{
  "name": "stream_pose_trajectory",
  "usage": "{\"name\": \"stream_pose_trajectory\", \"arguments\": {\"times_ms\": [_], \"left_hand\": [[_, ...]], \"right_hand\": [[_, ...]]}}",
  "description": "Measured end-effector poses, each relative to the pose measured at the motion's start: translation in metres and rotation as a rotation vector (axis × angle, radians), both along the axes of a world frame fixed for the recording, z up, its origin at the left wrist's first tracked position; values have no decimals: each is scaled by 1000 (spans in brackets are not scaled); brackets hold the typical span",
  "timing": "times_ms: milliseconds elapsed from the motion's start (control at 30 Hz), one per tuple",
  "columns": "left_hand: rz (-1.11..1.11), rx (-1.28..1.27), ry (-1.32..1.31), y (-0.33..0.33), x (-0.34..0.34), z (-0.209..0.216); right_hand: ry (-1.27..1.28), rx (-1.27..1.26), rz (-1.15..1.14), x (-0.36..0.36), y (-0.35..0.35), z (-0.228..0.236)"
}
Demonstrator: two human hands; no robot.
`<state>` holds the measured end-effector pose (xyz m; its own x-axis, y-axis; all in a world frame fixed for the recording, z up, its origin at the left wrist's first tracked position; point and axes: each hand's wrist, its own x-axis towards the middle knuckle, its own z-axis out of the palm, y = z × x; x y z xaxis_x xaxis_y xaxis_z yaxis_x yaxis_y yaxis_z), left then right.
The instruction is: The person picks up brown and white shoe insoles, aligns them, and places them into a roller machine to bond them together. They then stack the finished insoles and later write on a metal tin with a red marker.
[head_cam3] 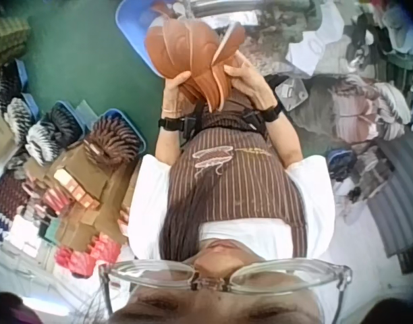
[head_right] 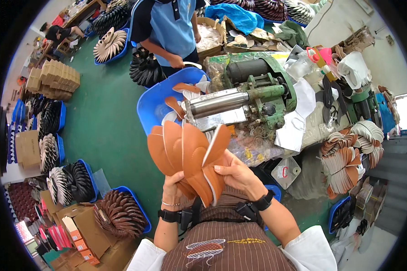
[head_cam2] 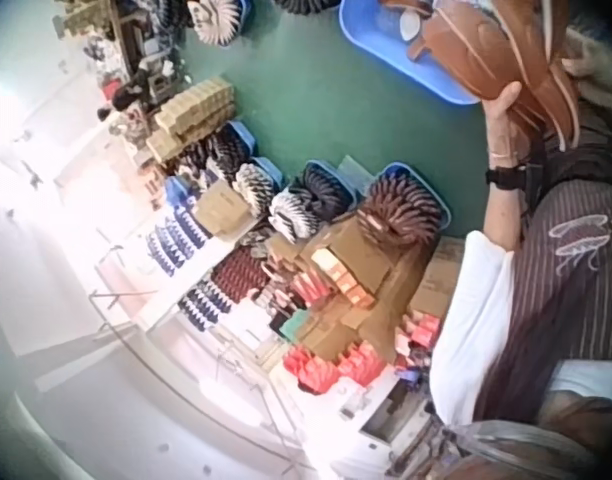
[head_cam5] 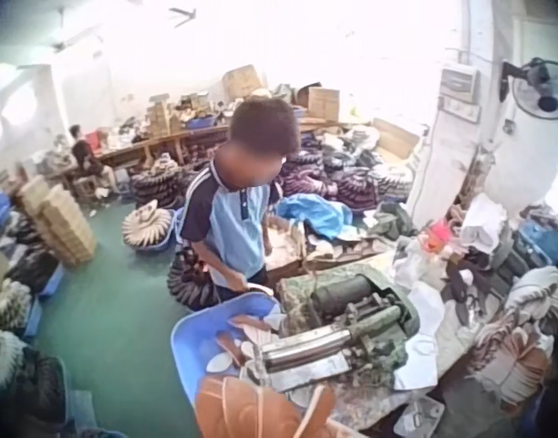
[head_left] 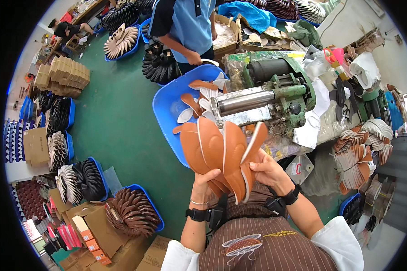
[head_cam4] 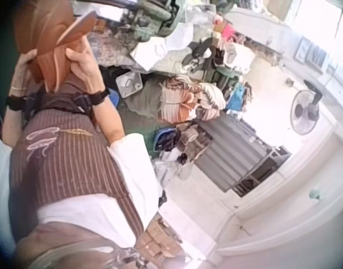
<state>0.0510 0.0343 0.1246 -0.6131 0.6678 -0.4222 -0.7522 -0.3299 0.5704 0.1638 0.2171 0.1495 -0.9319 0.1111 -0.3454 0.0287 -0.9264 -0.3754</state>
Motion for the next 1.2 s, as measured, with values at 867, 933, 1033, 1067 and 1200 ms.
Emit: {"name": "stream_pose_trajectory", "arguments": {"times_ms": [867,933,1033,1067,1200], "left_hand": [[213,-127,49,-2,-4,7],[168,-227,190,11,-2,12],[199,-290,294,18,5,6],[200,-297,326,20,6,6],[228,-312,357,20,8,2]], "right_hand": [[-380,593,125,-53,14,19],[-363,783,234,-46,-12,11],[-360,956,220,-46,-27,13],[-380,962,179,-43,-28,8],[-345,800,43,-33,-28,6]]}}
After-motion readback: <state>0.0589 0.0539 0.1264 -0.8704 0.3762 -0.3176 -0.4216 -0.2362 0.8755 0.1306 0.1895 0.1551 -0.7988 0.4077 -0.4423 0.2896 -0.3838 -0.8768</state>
